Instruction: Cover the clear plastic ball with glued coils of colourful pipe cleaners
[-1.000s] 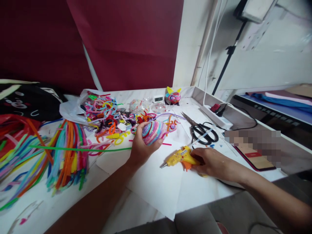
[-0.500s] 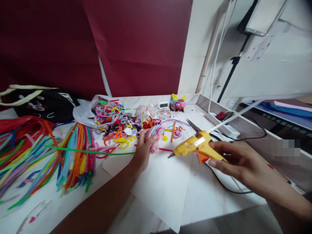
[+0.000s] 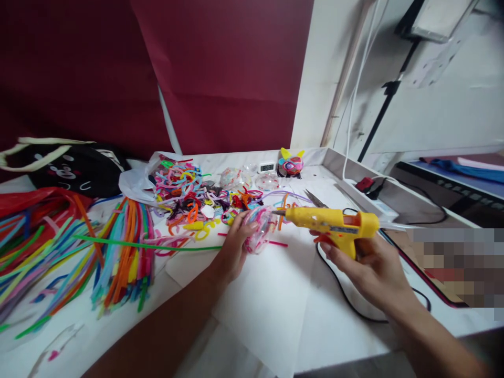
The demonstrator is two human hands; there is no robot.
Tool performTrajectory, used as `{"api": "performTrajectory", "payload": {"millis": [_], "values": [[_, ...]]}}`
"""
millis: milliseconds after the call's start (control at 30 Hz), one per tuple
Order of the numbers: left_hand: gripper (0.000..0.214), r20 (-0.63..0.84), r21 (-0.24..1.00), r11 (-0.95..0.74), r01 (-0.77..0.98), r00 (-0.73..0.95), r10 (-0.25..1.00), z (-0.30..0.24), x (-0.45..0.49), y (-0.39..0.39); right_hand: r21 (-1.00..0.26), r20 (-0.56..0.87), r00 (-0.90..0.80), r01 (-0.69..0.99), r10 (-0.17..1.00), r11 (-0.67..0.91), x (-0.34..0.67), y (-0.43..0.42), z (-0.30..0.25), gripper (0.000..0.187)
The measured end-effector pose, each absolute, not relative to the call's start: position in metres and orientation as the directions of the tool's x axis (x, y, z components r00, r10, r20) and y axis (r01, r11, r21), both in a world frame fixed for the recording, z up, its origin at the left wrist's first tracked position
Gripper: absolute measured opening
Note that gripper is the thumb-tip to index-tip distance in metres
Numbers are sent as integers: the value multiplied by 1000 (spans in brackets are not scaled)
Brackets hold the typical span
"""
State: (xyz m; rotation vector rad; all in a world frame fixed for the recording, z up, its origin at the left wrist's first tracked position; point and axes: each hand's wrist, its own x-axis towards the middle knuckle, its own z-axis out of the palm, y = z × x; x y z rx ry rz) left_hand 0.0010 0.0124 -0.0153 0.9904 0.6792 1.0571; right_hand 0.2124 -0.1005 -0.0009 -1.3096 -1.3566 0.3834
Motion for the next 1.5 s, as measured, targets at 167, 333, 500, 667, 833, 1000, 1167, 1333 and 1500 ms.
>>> {"api": "performTrajectory", "payload": {"millis": [167, 333, 500, 667, 833, 1000, 1167, 1333, 1500], "values": [[51, 10, 910, 149, -386, 382, 924, -20, 0, 15, -836, 502, 271, 396, 822, 380, 210, -101, -17, 25], [50, 6, 921, 148, -359, 394, 919, -20, 1, 14, -824, 500, 246, 430, 831, 369, 212, -106, -26, 28], [50, -18, 948, 134, -288, 373, 928, -16, 1, 10, -764, 519, 183, 537, 835, 358, 213, -108, -27, 22], [57, -30, 950, 144, -277, 378, 925, -16, 2, 9, -666, 584, 135, 644, 800, 377, 214, -108, -27, 15], [61, -38, 957, 138, -255, 361, 932, -17, 3, 9, -622, 609, 76, 663, 789, 416, 215, -106, -24, 15], [64, -48, 955, 146, -258, 353, 935, -16, 4, 9, -581, 626, 45, 693, 779, 427, 214, -107, -23, 16], [65, -52, 955, 149, -255, 353, 934, -15, 4, 7, -497, 657, 1, 752, 754, 432, 213, -110, -21, 13], [64, -42, 965, 129, -231, 347, 937, -15, 4, 6, -461, 645, -23, 786, 764, 412, 215, -111, -25, 18], [65, -37, 967, 120, -224, 342, 939, -14, 5, 6, -429, 658, -57, 791, 751, 436, 216, -111, -27, 21]]}}
